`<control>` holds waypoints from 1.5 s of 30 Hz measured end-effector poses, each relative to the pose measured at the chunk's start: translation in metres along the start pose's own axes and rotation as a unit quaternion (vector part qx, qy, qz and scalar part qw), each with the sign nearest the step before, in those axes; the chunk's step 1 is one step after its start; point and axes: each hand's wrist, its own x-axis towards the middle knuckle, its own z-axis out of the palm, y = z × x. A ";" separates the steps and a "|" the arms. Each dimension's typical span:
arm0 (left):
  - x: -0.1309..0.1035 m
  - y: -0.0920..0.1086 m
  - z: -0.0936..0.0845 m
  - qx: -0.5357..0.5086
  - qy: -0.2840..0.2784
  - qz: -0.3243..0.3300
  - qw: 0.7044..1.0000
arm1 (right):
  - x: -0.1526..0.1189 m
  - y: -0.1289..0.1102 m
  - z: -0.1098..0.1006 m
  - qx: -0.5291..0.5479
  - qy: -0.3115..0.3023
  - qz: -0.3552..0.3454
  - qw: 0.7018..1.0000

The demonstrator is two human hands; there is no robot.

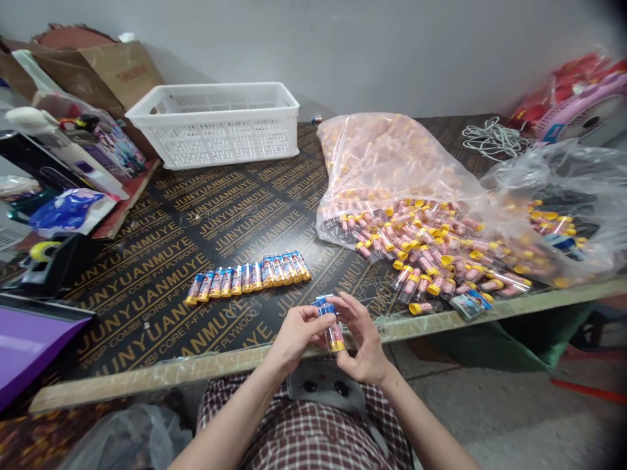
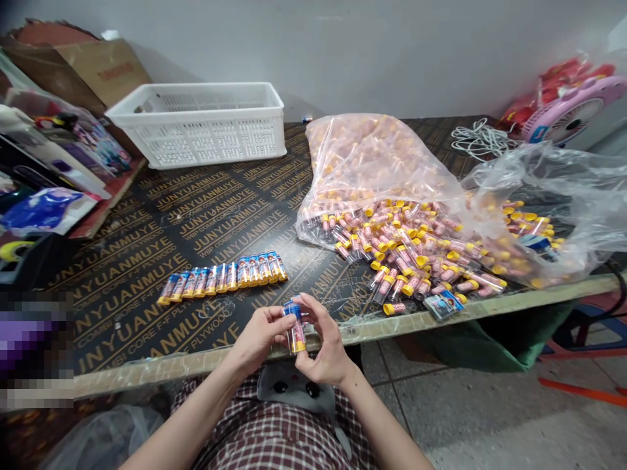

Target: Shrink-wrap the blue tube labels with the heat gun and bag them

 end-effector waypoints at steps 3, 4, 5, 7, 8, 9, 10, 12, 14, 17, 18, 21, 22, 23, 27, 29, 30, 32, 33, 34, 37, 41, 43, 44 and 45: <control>-0.001 -0.002 0.001 -0.002 0.003 0.000 1.000 | 0.000 -0.001 0.001 -0.002 -0.003 -0.001 1.000; -0.001 -0.002 0.002 -0.003 0.005 0.000 1.000 | 0.000 -0.002 0.001 -0.003 -0.008 -0.001 1.000; -0.001 -0.002 0.001 -0.002 0.008 0.000 1.000 | 0.001 -0.004 0.001 -0.006 -0.017 0.002 1.000; 0.001 0.001 -0.003 0.008 0.021 0.010 1.000 | 0.005 -0.007 -0.003 -0.028 -0.047 0.007 0.998; 0.003 0.004 -0.008 0.020 0.032 0.021 0.999 | 0.010 -0.007 -0.006 -0.050 -0.064 0.008 0.997; 0.005 0.009 -0.016 0.038 0.051 0.037 0.997 | 0.015 -0.005 -0.010 -0.083 -0.074 0.010 0.994; 0.007 0.016 -0.026 0.064 0.082 0.060 0.993 | 0.022 -0.002 -0.015 -0.127 -0.074 0.014 0.989; 0.013 0.032 -0.050 0.136 0.174 0.121 0.968 | 0.040 0.011 -0.027 -0.243 -0.040 0.033 0.969; 0.020 0.049 -0.077 0.235 0.277 0.177 0.915 | 0.060 0.030 -0.041 -0.371 0.014 0.059 0.927; 0.033 0.069 -0.108 0.404 0.361 0.188 0.820 | 0.089 0.058 -0.062 -0.529 0.057 0.078 0.843; 0.038 0.072 -0.114 0.452 0.368 0.179 0.792 | 0.097 0.065 -0.068 -0.568 0.060 0.081 0.817; 0.047 0.077 -0.123 0.545 0.367 0.161 0.736 | 0.114 0.077 -0.079 -0.644 0.058 0.085 0.758; 0.047 0.078 -0.123 0.560 0.371 0.162 0.723 | 0.117 0.079 -0.080 -0.658 0.052 0.085 0.747; 0.047 0.078 -0.121 0.567 0.380 0.166 0.712 | 0.120 0.080 -0.082 -0.668 0.045 0.086 0.738; 0.037 0.071 -0.101 0.532 0.406 0.230 0.706 | 0.128 0.082 -0.082 -0.691 0.024 0.084 0.717; 0.031 0.057 -0.081 0.515 0.349 0.254 0.741 | 0.135 0.082 -0.082 -0.697 0.022 0.088 0.711; 0.029 0.048 -0.070 0.514 0.300 0.253 0.763 | 0.139 0.081 -0.081 -0.699 0.021 0.093 0.709; 0.028 0.027 -0.049 0.521 0.196 0.233 0.797 | 0.147 0.080 -0.079 -0.702 0.022 0.109 0.703; 0.028 0.017 -0.040 0.526 0.158 0.220 0.806 | 0.150 0.079 -0.078 -0.701 0.022 0.117 0.703; 0.029 0.007 -0.033 0.533 0.136 0.210 0.808 | 0.151 0.078 -0.077 -0.698 0.019 0.122 0.705; 0.034 -0.009 -0.021 0.546 0.137 0.195 0.803 | 0.147 0.070 -0.074 -0.685 0.001 0.123 0.718; 0.039 -0.010 -0.022 0.535 0.150 0.198 0.808 | 0.121 0.060 -0.071 -0.680 -0.026 0.110 0.724; 0.038 -0.008 -0.024 0.535 0.147 0.204 0.807 | 0.105 0.055 -0.069 -0.668 -0.038 0.109 0.735; 0.038 -0.007 -0.025 0.538 0.142 0.207 0.804 | 0.096 0.052 -0.068 -0.658 -0.043 0.109 0.744; 0.037 -0.007 -0.026 0.543 0.136 0.208 0.802 | 0.088 0.050 -0.067 -0.645 -0.048 0.107 0.755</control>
